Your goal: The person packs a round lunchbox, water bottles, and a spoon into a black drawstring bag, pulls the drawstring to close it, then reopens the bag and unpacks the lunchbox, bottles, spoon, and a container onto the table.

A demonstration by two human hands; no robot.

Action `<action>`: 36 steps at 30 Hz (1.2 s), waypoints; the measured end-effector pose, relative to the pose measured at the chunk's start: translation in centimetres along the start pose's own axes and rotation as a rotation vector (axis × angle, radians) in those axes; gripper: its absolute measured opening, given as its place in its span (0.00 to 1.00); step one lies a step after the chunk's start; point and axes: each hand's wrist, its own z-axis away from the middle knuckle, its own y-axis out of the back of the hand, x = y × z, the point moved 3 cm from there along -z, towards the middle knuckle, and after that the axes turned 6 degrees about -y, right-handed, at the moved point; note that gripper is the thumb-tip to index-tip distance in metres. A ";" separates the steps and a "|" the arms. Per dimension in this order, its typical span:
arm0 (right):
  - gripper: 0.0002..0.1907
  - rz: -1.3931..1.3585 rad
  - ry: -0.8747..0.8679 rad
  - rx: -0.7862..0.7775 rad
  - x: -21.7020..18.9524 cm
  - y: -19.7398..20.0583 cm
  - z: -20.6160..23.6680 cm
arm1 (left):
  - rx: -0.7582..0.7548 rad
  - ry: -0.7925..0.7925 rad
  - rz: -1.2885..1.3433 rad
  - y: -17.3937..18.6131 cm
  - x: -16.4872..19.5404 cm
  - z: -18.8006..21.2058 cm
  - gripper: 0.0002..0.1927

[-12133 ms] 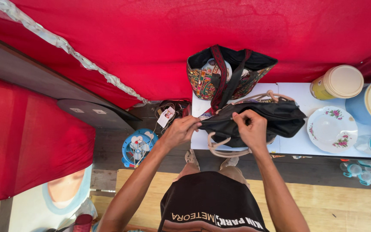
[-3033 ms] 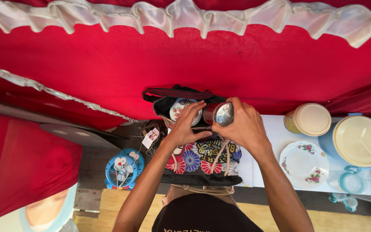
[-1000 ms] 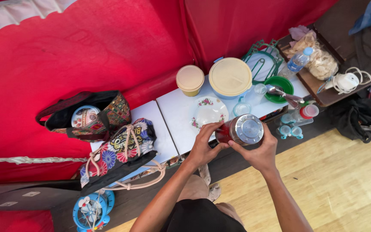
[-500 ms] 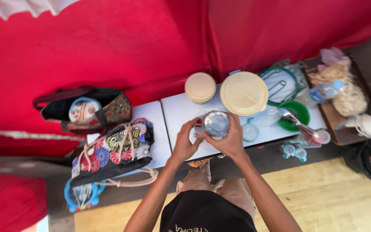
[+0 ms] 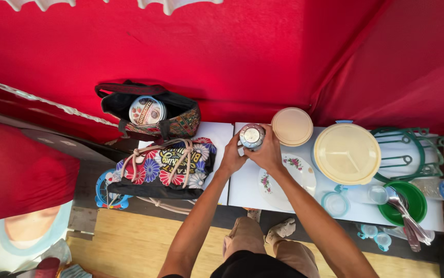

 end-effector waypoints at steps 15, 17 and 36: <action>0.42 0.403 -0.094 -0.144 2.2 -2.3 -4.8 | 0.004 -0.024 -0.089 -0.8 -0.3 -3.9 0.42; 0.43 0.400 -0.054 -0.128 2.0 -2.3 -4.9 | 0.002 0.014 -0.006 -1.2 -0.6 -4.1 0.42; 0.28 -0.083 0.041 -0.187 -9.8 2.7 1.7 | 0.464 -0.129 -0.169 10.4 4.2 7.0 0.14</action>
